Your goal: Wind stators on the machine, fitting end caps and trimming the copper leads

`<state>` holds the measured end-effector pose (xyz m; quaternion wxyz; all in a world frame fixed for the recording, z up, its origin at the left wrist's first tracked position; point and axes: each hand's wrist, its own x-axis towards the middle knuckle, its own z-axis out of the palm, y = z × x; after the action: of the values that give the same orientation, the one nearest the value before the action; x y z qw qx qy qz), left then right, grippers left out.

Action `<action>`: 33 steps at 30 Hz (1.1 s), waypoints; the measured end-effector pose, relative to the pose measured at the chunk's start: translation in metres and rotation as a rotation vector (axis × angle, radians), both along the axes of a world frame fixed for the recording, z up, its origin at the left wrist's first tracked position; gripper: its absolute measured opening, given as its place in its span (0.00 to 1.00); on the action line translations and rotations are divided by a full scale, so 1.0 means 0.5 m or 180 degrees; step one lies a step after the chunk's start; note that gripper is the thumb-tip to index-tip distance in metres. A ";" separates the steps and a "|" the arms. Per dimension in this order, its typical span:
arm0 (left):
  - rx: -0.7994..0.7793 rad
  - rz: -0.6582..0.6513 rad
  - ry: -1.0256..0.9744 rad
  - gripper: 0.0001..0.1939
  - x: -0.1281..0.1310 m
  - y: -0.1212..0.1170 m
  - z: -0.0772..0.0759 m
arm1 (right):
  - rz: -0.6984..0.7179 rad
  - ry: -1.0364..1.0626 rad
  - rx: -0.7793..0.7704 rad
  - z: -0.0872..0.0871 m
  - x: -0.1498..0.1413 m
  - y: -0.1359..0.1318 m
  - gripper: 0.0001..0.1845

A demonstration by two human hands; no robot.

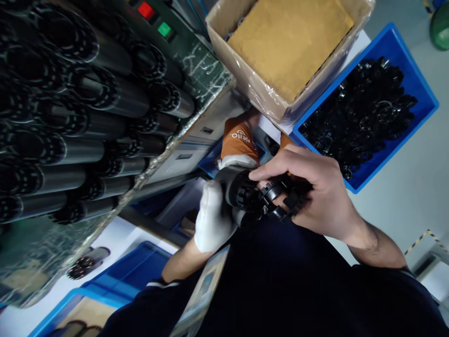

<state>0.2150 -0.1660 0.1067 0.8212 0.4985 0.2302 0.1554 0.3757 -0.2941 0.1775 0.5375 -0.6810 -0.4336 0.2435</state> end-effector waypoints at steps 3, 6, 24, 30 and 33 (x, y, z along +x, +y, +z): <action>0.0374 -0.0381 -0.0108 0.26 -0.004 0.014 0.002 | 0.0071 -0.0118 0.0055 0.004 -0.001 -0.006 0.15; 0.0466 -0.0643 -0.0212 0.26 -0.006 0.021 -0.002 | 0.0002 -0.0442 0.0018 0.006 -0.008 -0.008 0.16; -0.0833 0.0696 0.0042 0.30 0.034 -0.015 -0.015 | -0.0305 0.0037 -0.0530 0.004 -0.045 -0.020 0.20; -0.1371 0.1138 0.0311 0.24 0.069 -0.005 0.053 | -0.0357 -0.0209 -0.0091 -0.007 -0.085 -0.015 0.30; -0.1437 0.1218 0.0282 0.22 0.079 -0.001 0.067 | -0.0550 -0.0246 0.0121 -0.026 -0.104 -0.005 0.28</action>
<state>0.2543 -0.1666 0.1404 0.8562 0.2571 0.3844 0.2303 0.3237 -0.2966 0.1647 0.5522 -0.7145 -0.3982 0.1614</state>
